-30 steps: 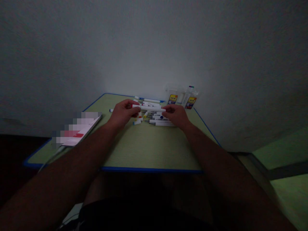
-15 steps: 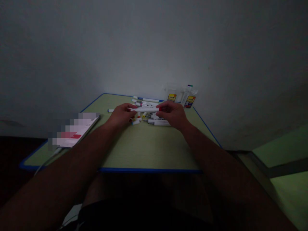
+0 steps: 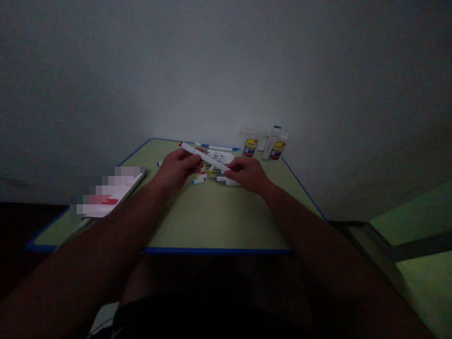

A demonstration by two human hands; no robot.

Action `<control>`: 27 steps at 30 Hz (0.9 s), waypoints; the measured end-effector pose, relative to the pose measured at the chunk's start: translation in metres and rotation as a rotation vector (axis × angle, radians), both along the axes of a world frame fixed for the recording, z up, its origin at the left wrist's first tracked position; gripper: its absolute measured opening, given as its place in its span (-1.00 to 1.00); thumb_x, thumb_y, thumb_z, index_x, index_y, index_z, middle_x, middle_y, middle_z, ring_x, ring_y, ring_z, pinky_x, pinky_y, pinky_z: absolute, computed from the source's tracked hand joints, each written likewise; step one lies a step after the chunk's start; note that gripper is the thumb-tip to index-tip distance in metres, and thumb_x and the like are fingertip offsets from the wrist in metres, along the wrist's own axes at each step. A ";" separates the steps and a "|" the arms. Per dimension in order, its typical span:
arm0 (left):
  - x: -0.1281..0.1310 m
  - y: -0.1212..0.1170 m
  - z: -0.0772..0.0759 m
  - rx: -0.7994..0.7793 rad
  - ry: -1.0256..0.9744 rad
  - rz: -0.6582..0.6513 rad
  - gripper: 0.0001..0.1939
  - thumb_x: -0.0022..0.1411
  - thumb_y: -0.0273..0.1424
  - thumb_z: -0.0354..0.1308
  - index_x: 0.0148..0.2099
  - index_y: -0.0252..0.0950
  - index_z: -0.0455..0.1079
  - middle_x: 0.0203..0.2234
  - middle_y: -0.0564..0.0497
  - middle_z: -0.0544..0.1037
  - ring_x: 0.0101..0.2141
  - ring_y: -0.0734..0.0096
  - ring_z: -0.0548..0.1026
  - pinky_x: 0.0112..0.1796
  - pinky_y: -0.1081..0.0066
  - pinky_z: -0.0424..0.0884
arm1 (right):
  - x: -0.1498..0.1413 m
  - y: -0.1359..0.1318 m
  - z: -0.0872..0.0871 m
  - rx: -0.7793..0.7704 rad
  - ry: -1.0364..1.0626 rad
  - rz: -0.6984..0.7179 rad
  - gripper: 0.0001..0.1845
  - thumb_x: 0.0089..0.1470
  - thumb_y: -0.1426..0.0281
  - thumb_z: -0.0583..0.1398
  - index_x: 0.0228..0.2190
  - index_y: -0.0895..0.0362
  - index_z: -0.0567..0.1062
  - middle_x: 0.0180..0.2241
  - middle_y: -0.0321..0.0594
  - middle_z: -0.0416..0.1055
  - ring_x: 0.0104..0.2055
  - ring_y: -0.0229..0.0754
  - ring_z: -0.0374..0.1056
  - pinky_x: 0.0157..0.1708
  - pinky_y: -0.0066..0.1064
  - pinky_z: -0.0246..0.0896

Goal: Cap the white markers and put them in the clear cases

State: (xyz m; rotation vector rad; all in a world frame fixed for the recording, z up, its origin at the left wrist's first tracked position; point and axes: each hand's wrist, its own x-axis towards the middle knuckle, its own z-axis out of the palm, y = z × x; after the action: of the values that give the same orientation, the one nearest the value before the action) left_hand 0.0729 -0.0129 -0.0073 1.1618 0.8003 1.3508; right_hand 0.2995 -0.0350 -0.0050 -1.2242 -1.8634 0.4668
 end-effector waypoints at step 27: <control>0.000 -0.011 0.002 0.061 0.605 -0.124 -0.67 0.11 -0.25 0.33 -0.09 -0.27 0.64 -0.61 0.03 0.52 -0.65 0.48 0.33 -0.62 0.46 0.18 | 0.005 0.007 -0.002 -0.068 0.257 0.015 -0.69 0.10 0.14 0.32 -0.35 0.15 0.60 -0.53 -0.28 0.50 -0.58 -0.34 0.33 -0.56 -0.50 0.26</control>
State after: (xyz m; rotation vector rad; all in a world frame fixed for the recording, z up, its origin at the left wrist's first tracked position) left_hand 0.0730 -0.0244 -0.0052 1.6733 1.0934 0.9266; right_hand 0.3044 -0.0278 -0.0074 -1.1374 -1.6499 0.6683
